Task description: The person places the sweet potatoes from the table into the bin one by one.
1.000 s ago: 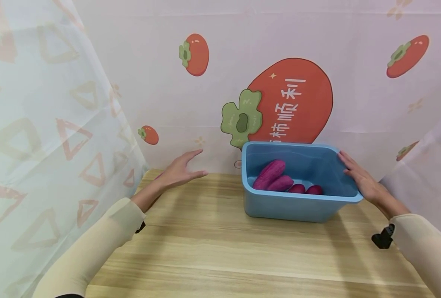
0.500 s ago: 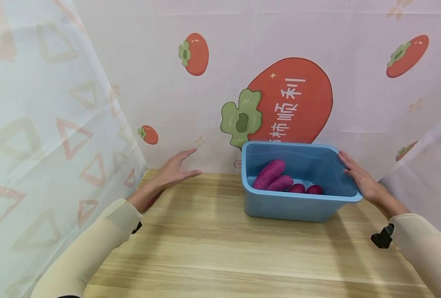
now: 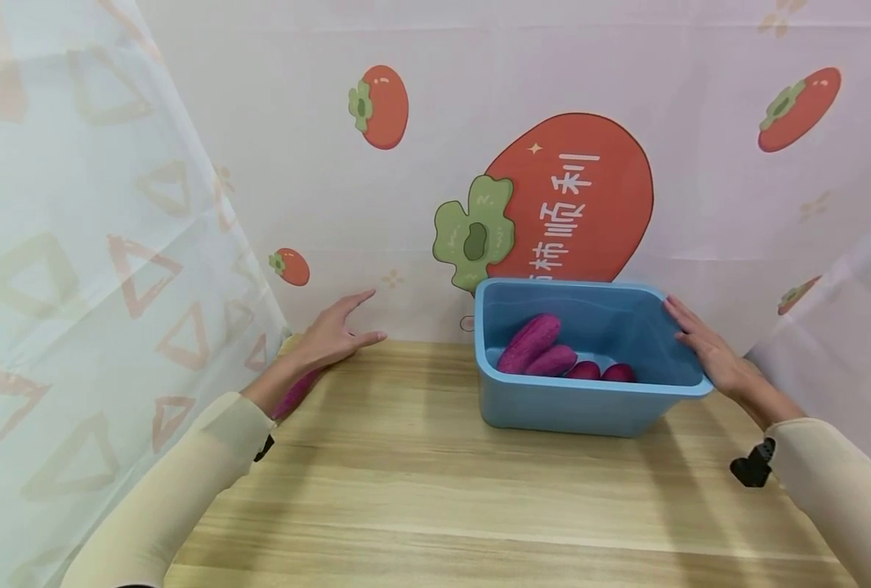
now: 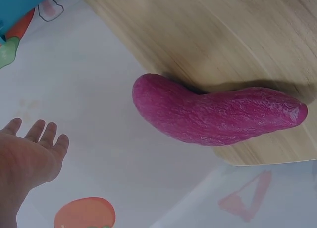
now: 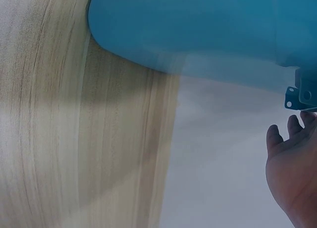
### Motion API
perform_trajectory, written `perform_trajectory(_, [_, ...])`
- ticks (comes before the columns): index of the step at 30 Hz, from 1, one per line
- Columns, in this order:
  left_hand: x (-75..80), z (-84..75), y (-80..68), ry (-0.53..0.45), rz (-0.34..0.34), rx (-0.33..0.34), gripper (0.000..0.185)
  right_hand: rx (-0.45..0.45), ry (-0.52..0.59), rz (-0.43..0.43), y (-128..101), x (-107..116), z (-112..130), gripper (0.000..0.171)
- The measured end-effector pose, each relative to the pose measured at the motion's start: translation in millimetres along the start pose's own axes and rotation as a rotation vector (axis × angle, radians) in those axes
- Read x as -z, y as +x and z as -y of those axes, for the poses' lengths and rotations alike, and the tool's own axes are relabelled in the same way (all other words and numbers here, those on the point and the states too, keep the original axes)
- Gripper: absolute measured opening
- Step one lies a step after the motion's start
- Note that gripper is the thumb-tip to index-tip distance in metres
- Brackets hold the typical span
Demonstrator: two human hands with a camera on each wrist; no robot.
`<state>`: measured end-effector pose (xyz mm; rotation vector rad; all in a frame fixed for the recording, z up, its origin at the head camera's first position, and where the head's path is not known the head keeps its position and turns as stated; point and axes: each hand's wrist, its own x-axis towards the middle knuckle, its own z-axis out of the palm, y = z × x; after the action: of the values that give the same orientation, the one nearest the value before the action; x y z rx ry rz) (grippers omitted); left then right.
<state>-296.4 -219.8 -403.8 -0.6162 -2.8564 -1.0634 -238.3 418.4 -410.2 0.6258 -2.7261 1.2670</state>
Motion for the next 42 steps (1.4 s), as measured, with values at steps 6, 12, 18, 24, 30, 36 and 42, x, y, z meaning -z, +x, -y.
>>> perform_trajectory(6, [2.3, 6.4, 0.6, 0.006, 0.003, -0.006, 0.091, 0.006, 0.005, -0.006, -1, -1, 0, 0.057])
perform_trajectory(12, [3.1, 12.2, -1.5, 0.005, 0.001, -0.023, 0.091, -0.002, -0.024, -0.005, -1, 0, -3, 0.057])
perform_trajectory(18, [4.2, 21.6, -4.3, 0.013, 0.010, -0.022, 0.092, -0.004, -0.020, -0.002, 0, 0, -4, 0.056])
perform_trajectory(24, [6.2, 29.1, -5.9, 0.009, 0.018, -0.004, 0.095, 0.001, -0.010, -0.001, 0, 1, -2, 0.056])
perform_trajectory(30, [6.8, 40.1, -5.7, -0.011, 0.026, -0.004, 0.097, 0.006, -0.003, -0.007, 0, 1, -2, 0.056])
perform_trajectory(36, [6.7, 51.2, -6.8, -0.015, 0.033, 0.000, 0.096, 0.009, 0.004, -0.005, 1, 2, -2, 0.056])
perform_trajectory(42, [7.7, 62.0, -9.5, -0.021, 0.041, 0.011, 0.097, 0.012, 0.004, -0.004, 1, 1, -1, 0.056])
